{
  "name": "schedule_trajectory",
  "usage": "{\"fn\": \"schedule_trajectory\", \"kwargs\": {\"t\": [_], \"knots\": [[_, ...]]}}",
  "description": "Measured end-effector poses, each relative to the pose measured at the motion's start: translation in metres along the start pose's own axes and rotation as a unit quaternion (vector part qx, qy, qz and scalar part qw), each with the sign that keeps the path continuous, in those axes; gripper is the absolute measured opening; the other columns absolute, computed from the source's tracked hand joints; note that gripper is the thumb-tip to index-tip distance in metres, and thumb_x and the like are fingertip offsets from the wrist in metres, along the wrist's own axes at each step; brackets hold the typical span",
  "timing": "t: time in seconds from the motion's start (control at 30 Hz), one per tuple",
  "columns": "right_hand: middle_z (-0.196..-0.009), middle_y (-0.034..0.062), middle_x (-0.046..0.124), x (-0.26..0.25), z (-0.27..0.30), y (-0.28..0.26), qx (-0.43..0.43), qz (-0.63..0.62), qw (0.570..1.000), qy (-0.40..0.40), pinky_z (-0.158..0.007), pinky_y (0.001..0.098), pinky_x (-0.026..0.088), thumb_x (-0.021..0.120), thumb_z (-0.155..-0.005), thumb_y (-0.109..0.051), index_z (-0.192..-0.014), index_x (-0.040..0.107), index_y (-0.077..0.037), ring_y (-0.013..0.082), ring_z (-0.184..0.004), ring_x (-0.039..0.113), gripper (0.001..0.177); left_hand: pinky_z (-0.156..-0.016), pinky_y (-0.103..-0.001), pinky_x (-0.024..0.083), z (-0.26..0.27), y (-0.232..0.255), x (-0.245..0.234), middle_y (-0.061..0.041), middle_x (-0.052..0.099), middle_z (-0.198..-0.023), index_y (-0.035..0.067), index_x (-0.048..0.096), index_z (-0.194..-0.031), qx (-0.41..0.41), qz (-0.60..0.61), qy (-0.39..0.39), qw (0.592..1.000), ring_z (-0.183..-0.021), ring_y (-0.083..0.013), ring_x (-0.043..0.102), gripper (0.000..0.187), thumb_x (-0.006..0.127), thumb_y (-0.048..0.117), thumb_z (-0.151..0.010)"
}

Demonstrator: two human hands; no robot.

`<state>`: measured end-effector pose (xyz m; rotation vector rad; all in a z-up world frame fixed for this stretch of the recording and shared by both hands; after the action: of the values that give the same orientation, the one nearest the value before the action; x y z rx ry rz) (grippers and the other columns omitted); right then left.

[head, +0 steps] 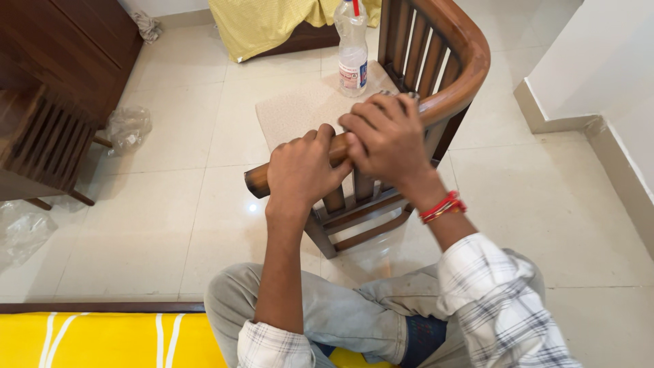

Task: The person sits on the floor and wipes the wooden armrest and back of a chair with a cloth. They then stand, spray cleaner onto the cloth, and wipe the surface of a wooden wardrobe door.

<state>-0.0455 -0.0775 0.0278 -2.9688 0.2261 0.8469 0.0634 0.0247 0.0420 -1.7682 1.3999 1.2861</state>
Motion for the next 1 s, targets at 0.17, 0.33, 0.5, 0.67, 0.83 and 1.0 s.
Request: {"fn": "schedule_trajectory", "kwargs": {"t": [0.17, 0.33, 0.5, 0.67, 0.83, 1.0], "knots": [[-0.103, 0.003, 0.071, -0.016, 0.012, 0.065, 0.014, 0.035, 0.999, 0.021, -0.105, 0.0469, 0.042, 0.054, -0.101, -0.017, -0.097, 0.072, -0.013, 0.0237, -0.109, 0.062, 0.019, -0.059, -0.045, 0.056, 0.003, 0.0, -0.001, -0.01, 0.07, -0.071, 0.007, 0.064, -0.091, 0.001, -0.01, -0.003, 1.0, -0.062, -0.0316, 0.072, 0.052, 0.081, 0.055, -0.078], [-0.099, 0.0025, 0.071, -0.023, 0.022, 0.084, 0.057, 0.015, 0.998, 0.022, -0.107, 0.0434, 0.04, 0.056, -0.1, -0.014, -0.09, 0.073, -0.01, 0.0244, -0.109, 0.061, 0.02, -0.058, -0.045, 0.056, 0.003, 0.003, -0.002, -0.011, 0.07, -0.07, 0.006, 0.063, -0.088, -0.003, -0.015, -0.005, 1.0, -0.061, -0.0315, 0.071, 0.053, 0.081, 0.056, -0.077], [-0.098, 0.0015, 0.071, -0.025, 0.017, 0.077, 0.076, 0.01, 0.997, 0.008, -0.107, 0.043, 0.039, 0.057, -0.098, -0.012, -0.092, 0.073, -0.011, 0.0239, -0.108, 0.06, 0.017, -0.059, -0.045, 0.055, 0.002, 0.004, -0.004, -0.011, 0.07, -0.072, 0.006, 0.063, -0.087, -0.001, -0.013, 0.004, 1.0, -0.062, -0.0317, 0.071, 0.051, 0.081, 0.053, -0.077], [-0.093, 0.0022, 0.07, -0.027, 0.016, 0.077, 0.079, 0.027, 0.996, -0.011, -0.107, 0.0438, 0.039, 0.058, -0.097, -0.012, -0.088, 0.072, -0.011, 0.0242, -0.108, 0.061, 0.017, -0.06, -0.046, 0.055, 0.004, 0.004, -0.003, -0.012, 0.07, -0.075, 0.007, 0.063, -0.088, -0.001, 0.003, 0.005, 1.0, -0.065, -0.0323, 0.071, 0.05, 0.081, 0.052, -0.076], [-0.094, 0.0017, 0.07, -0.024, 0.016, 0.075, 0.088, 0.033, 0.996, -0.014, -0.106, 0.0437, 0.038, 0.057, -0.098, -0.014, -0.09, 0.071, -0.011, 0.0235, -0.104, 0.061, 0.017, -0.062, -0.047, 0.055, 0.005, 0.004, -0.001, -0.012, 0.07, -0.077, 0.007, 0.062, -0.091, -0.005, 0.019, 0.0, 1.0, -0.068, -0.0331, 0.071, 0.049, 0.08, 0.05, -0.077], [-0.098, 0.0017, 0.071, -0.027, 0.016, 0.072, 0.101, 0.038, 0.994, -0.006, -0.108, 0.0427, 0.038, 0.055, -0.102, -0.016, -0.091, 0.072, -0.011, 0.0234, -0.108, 0.061, 0.021, -0.063, -0.047, 0.054, 0.007, 0.006, -0.002, -0.012, 0.068, -0.077, 0.006, 0.06, -0.093, 0.001, 0.029, -0.005, 1.0, -0.067, -0.0335, 0.069, 0.049, 0.08, 0.048, -0.078]]}}
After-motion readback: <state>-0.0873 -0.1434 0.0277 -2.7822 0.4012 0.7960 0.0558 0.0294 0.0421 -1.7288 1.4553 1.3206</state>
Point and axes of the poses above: each hand's wrist, its own z-axis away from the middle knuckle, its own x-axis out of the palm, y = z × x, the point moved 4 cm from there along -z, towards the middle knuckle
